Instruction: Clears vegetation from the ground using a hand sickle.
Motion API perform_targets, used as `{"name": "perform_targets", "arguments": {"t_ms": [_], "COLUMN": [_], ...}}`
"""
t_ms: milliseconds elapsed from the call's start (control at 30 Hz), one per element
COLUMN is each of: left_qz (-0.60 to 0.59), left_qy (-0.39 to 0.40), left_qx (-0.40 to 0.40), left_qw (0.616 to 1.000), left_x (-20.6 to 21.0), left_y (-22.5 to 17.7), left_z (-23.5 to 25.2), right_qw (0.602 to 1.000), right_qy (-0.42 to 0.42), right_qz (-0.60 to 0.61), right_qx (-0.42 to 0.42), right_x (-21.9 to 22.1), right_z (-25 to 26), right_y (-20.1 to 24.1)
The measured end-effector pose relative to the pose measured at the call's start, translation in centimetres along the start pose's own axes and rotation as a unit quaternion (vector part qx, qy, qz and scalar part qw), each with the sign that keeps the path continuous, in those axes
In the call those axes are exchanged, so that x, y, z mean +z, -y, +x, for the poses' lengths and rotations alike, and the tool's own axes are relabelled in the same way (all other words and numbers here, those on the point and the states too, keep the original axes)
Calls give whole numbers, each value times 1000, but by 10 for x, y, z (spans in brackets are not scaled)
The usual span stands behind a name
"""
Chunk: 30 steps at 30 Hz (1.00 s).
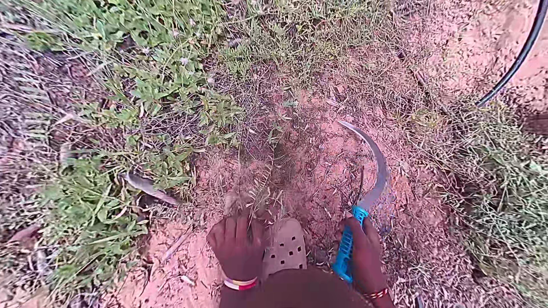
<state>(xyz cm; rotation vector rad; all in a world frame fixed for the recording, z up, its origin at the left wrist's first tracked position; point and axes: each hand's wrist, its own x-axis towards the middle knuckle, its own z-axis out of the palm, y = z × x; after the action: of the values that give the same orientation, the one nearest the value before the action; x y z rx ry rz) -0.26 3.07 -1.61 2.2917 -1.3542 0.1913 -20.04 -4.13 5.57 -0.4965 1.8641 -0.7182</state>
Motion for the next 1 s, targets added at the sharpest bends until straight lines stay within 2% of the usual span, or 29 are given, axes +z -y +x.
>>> {"name": "perform_targets", "arguments": {"t_ms": [100, 167, 333, 467, 567, 700, 767, 867, 1000], "left_qz": [61, 59, 68, 68, 74, 84, 90, 90, 84], "left_qy": [30, 63, 38, 35, 30, 29, 31, 32, 45], "left_qx": [-89, -111, -66, -60, -54, -53, -52, -54, -57], "left_qw": [994, 990, 995, 995, 995, 995, 994, 994, 994], "left_x": [-7, 2, 15, 16, 16, 17, 16, 17, 17], "left_y": [37, 50, 52, 52, 52, 52, 52, 50, 50], "left_z": [-18, -26, -29, -28, -26, -26, -26, -26, -24], "right_qw": [1000, 1000, 996, 989, 992, 981, 969, 963, 967], "right_qy": [10, 13, 19, 33, 35, 112, 124, 134, 143], "right_qz": [-4, 13, 63, 117, 71, -123, -189, -220, -203], "right_qx": [-18, -24, -59, -87, -96, -102, -99, -81, -61], "right_x": [21, 40, 91, 132, 155, 163, 155, 137, 129], "right_z": [4, 8, 34, 65, 96, 152, 162, 155, 131], "right_y": [6, 11, 9, 20, 47, 81, 84, 80, 67]}}
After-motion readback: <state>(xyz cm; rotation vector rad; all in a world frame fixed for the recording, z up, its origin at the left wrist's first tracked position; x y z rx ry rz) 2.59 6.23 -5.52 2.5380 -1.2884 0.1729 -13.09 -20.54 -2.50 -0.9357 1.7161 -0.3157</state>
